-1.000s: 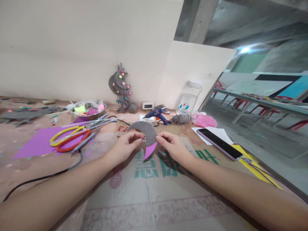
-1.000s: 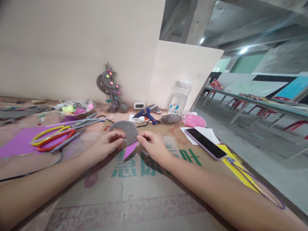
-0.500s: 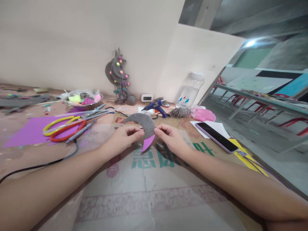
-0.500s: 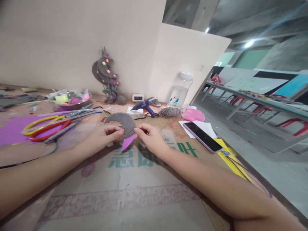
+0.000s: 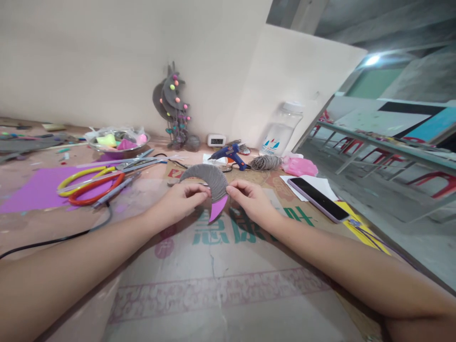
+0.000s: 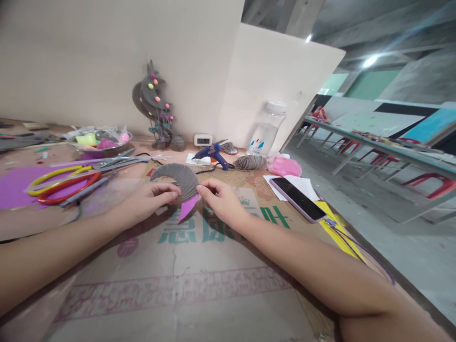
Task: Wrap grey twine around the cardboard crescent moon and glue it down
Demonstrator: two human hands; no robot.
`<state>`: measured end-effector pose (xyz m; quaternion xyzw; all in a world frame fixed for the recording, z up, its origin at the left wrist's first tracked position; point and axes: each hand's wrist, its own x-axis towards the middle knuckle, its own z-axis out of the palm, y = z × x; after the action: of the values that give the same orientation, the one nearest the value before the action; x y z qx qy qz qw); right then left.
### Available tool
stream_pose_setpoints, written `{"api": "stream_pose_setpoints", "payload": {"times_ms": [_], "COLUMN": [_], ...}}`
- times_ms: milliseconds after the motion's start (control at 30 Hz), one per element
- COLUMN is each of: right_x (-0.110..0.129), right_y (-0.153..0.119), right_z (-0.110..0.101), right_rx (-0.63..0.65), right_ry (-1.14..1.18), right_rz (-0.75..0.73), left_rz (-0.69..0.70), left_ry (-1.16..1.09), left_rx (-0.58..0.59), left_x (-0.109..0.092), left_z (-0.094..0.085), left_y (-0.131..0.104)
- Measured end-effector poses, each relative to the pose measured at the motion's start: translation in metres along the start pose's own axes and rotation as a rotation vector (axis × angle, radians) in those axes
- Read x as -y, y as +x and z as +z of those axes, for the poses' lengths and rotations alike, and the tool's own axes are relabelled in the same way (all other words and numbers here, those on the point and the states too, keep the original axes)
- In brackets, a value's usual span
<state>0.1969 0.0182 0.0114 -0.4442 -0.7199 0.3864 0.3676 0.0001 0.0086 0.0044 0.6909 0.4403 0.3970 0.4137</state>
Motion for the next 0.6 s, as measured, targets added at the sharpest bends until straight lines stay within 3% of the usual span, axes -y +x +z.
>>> {"api": "stream_pose_setpoints", "payload": {"times_ms": [400, 600], "right_x": [0.0025, 0.0023], "right_y": [-0.0011, -0.0006], "right_z": [0.0008, 0.0005], "right_rx": [0.008, 0.010], "right_ry": [-0.021, 0.010], "right_rz": [-0.040, -0.012], "left_rz": [0.027, 0.036], "left_ry": [0.116, 0.042], "left_rx": [0.056, 0.119], "left_x": [0.0016, 0.0001], "left_z": [-0.0011, -0.0016], "left_y": [-0.0010, -0.0013]}}
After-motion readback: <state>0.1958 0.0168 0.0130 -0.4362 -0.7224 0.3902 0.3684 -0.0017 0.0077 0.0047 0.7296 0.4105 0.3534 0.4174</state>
